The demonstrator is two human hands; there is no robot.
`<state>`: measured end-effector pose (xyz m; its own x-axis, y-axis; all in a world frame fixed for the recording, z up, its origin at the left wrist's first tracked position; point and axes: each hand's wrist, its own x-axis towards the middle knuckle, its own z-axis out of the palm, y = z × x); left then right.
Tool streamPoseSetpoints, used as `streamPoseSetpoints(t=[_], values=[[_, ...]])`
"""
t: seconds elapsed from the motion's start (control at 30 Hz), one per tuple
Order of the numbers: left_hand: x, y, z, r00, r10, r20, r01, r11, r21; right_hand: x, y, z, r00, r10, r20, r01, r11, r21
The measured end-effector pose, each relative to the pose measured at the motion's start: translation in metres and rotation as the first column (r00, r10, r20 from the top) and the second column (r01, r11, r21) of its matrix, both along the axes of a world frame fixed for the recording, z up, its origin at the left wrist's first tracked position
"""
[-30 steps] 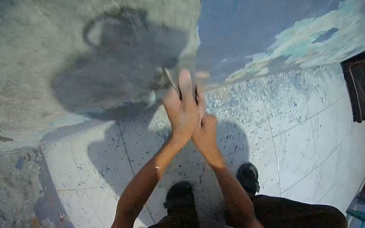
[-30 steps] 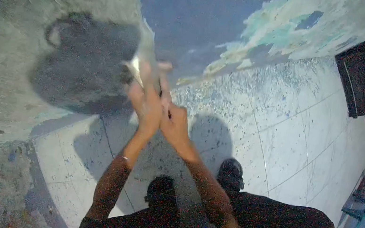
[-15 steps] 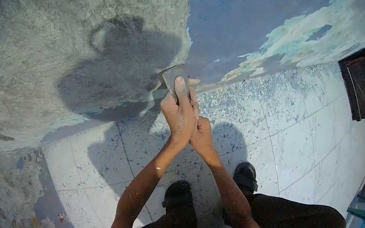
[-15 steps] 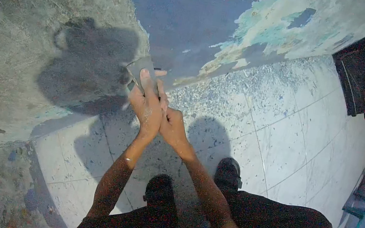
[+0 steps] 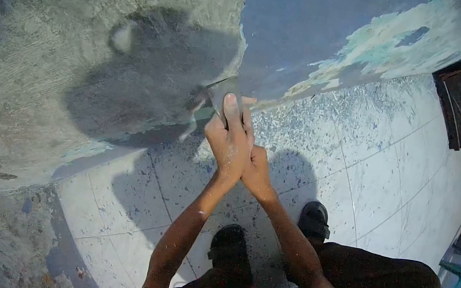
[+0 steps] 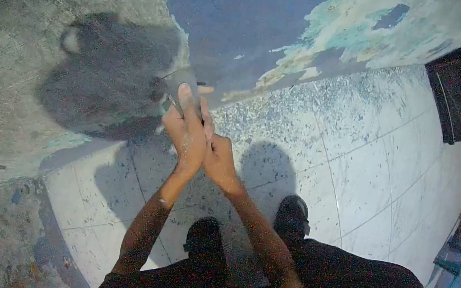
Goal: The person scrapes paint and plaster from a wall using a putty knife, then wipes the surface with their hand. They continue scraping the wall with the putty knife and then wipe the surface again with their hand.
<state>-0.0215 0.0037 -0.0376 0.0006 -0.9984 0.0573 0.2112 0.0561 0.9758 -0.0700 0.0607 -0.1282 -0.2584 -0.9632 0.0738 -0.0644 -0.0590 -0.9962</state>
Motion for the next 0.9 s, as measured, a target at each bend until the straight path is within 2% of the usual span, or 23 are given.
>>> streamPoseSetpoints(t=[0.07,0.17,0.27,0.37,0.47,0.57,0.6,0.7,0.73,0.77,0.9], values=[[0.003,0.001,0.006,0.999,0.005,0.042,-0.005,1.000,0.004,0.004,0.002,0.000,0.995,-0.027,-0.092,0.026,1.000,-0.017],[0.001,-0.001,-0.002,0.997,-0.029,-0.067,0.030,1.000,0.003,-0.003,0.002,0.011,0.999,0.030,0.026,-0.032,0.996,0.081],[0.001,0.001,0.011,1.000,0.017,0.025,-0.018,0.998,0.052,0.002,0.002,0.008,1.000,-0.005,-0.025,0.006,1.000,0.010],[0.006,-0.003,0.002,0.998,-0.035,-0.049,0.037,0.999,0.036,0.003,0.000,0.005,1.000,0.010,0.029,-0.013,0.995,0.095],[0.005,-0.003,-0.020,0.991,0.018,0.130,-0.021,0.999,0.023,0.008,0.000,-0.005,0.996,-0.085,0.007,0.085,0.993,-0.077],[0.006,-0.014,0.007,0.957,0.155,0.244,-0.091,0.963,-0.255,-0.003,-0.013,0.031,0.976,-0.023,-0.215,0.013,0.999,-0.046],[0.001,-0.011,0.037,0.999,0.018,0.046,-0.015,0.998,-0.065,-0.003,-0.002,0.026,0.980,-0.014,-0.197,0.014,1.000,0.000],[-0.001,-0.004,0.014,1.000,-0.023,-0.020,0.023,0.999,0.039,-0.011,-0.010,0.019,0.989,0.002,-0.148,0.001,1.000,0.022],[0.000,-0.003,0.006,0.998,0.024,0.061,-0.025,0.999,0.019,-0.003,0.000,0.013,0.995,-0.006,-0.101,0.009,0.999,0.038],[0.000,-0.006,0.000,0.998,0.012,0.062,-0.012,1.000,-0.005,0.003,0.003,0.006,0.999,-0.004,-0.049,0.007,0.998,0.059],[0.009,0.000,0.024,0.995,-0.001,0.098,0.007,0.998,-0.061,0.004,-0.001,0.024,0.996,0.003,-0.084,0.000,0.999,0.038]])
